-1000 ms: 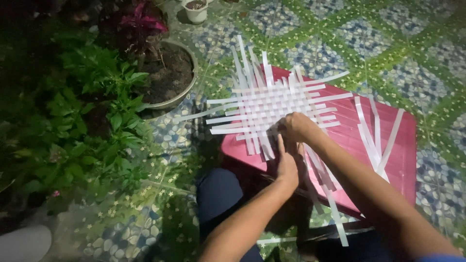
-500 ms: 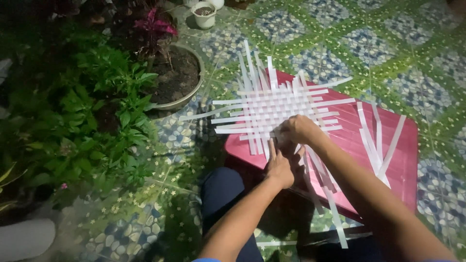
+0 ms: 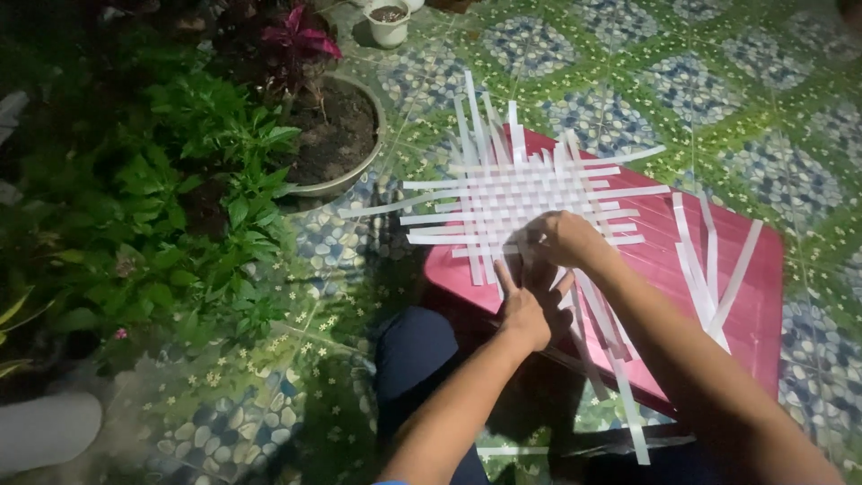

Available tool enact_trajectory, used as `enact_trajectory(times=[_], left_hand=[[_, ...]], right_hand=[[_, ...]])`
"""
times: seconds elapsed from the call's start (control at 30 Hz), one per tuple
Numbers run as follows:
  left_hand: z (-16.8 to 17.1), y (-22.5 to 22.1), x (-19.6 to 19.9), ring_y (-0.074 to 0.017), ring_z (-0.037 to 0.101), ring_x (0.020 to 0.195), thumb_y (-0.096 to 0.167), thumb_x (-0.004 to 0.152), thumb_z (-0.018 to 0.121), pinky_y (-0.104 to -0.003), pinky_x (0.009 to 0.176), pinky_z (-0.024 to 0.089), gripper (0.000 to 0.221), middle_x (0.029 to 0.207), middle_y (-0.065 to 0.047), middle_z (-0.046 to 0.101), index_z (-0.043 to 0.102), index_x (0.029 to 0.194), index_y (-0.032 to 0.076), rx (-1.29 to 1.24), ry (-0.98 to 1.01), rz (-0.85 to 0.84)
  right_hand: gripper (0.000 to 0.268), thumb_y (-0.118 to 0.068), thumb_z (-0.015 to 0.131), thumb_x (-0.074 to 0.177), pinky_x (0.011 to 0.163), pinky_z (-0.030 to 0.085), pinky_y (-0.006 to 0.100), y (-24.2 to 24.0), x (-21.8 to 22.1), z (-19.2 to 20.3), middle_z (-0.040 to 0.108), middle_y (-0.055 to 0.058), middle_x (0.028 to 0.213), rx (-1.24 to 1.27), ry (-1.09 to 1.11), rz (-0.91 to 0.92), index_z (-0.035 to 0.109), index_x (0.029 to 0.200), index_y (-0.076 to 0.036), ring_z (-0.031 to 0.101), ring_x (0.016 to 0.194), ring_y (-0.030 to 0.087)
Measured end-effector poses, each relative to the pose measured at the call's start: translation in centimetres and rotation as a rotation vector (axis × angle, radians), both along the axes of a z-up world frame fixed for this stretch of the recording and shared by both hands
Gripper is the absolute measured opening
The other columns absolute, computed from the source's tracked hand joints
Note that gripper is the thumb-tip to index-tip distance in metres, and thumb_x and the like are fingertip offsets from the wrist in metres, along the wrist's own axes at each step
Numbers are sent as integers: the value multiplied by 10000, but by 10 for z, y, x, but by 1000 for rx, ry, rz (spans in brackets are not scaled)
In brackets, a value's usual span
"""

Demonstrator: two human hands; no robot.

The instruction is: The person weaves white plastic strips together on a red stool by aligning them with both hands, then placing and pulling one strip over others to create a woven grid pattern.

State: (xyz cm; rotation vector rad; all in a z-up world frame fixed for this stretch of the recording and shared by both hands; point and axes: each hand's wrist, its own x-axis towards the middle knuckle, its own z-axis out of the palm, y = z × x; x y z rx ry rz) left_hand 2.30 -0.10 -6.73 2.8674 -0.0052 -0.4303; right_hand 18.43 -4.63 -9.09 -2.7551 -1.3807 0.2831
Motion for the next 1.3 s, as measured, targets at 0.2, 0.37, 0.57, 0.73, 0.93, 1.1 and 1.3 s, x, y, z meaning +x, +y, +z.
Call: enact_trajectory(times=[0.2,0.37,0.57,0.73,0.93,1.1,1.3], left_hand=[[8,0,-1,-284,211,1294,236,838,343,-728,951,-12,476,1350,-76,358,287,1308,193,130,117,-85],[18,0,3,-256,374,1229,268,824,321,-724,949,106,445,1256,-77,487,458,1225,133,249,206,-166],[-13,-7,23,-248,483,1155,301,815,295,-643,918,259,471,1183,-73,562,536,1175,117,284,210,-187],[-17,-7,19,-281,457,1168,258,791,330,-708,950,129,469,1186,-102,555,536,1175,87,258,199,-170],[0,0,9,-306,270,1283,299,764,421,-722,959,-25,465,1232,-70,527,569,1148,84,16,8,-30],[-17,0,9,-356,260,1254,384,819,326,-729,953,13,552,1437,-26,265,336,1341,202,-115,-243,25],[-65,-9,21,-384,393,1056,225,689,416,-762,893,145,476,1071,-177,487,374,1110,9,-210,-593,62]], right_hand=[[73,-73,609,692,740,521,373,17,-34,23,652,117,826,258,-164,543,654,719,-20,618,888,289],[111,-195,551,791,657,534,309,3,-7,-29,637,34,844,219,-352,440,621,776,-110,632,831,214],[164,-163,435,835,557,536,316,1,-4,-51,615,66,872,170,-418,403,581,838,-88,645,759,237],[149,-140,485,814,629,540,311,0,-5,-55,622,74,933,197,-404,341,591,900,-83,654,805,244],[222,-43,530,763,716,514,420,-32,7,1,653,163,935,471,62,118,634,959,-49,617,876,362],[377,-56,585,640,828,485,401,-99,41,-16,644,115,1050,305,-17,25,639,1013,-74,599,979,316],[287,-134,607,669,760,514,374,-112,43,-30,653,81,1035,342,-109,-2,673,947,-114,630,907,283]])
